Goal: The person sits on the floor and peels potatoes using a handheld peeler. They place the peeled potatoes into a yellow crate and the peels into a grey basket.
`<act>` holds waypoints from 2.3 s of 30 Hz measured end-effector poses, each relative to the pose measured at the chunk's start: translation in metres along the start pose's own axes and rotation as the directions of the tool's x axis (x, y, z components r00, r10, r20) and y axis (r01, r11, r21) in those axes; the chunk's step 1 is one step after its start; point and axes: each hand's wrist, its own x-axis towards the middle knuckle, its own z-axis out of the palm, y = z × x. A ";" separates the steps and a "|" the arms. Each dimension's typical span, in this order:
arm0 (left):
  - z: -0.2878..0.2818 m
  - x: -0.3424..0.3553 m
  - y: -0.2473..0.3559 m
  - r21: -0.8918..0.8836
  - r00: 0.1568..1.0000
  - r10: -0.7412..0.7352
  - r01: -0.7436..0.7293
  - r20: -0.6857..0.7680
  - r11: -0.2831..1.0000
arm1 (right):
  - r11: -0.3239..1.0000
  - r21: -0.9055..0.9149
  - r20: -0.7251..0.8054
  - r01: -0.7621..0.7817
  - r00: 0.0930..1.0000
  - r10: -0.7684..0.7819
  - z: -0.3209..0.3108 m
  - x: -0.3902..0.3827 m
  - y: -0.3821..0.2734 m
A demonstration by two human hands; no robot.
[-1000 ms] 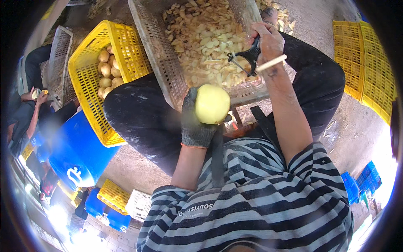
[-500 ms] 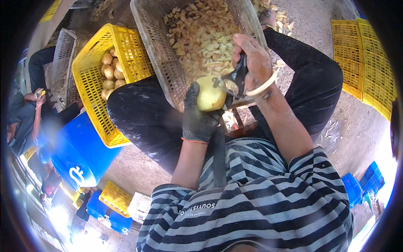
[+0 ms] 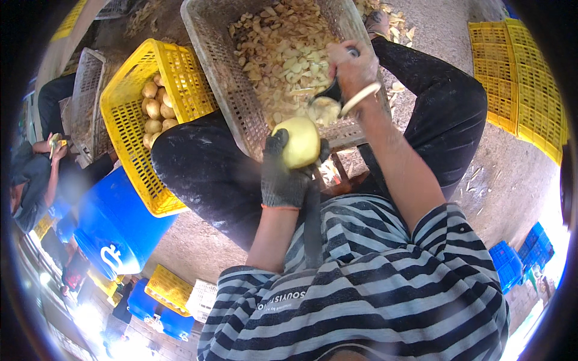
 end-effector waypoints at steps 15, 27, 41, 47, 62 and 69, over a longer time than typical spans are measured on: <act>0.024 -0.011 0.009 0.026 0.996 0.000 -0.002 0.085 1.000 | 0.937 0.209 0.285 -0.282 0.934 0.217 0.002 -0.043 -0.017; 0.004 -0.018 0.008 0.151 0.974 -0.084 0.052 0.211 0.987 | 0.937 0.241 0.410 -0.253 0.901 0.138 -0.001 0.041 0.051; 0.002 0.001 0.012 -0.247 0.977 -0.158 0.189 0.140 0.950 | 0.969 0.243 0.185 -0.055 0.983 0.010 0.009 -0.073 -0.027; -0.010 0.000 0.015 -0.097 0.964 -0.138 0.163 0.227 0.982 | 0.915 0.217 0.409 -0.342 0.882 0.233 0.023 -0.048 -0.012; -0.004 -0.001 0.014 -0.103 0.969 -0.099 0.125 0.228 0.987 | 0.960 0.247 0.235 -0.131 0.969 0.071 0.001 0.010 -0.020; -0.016 0.016 0.013 -0.033 0.967 0.024 -0.016 0.254 0.999 | 0.945 0.323 0.278 -0.046 0.959 -0.049 0.006 -0.085 -0.033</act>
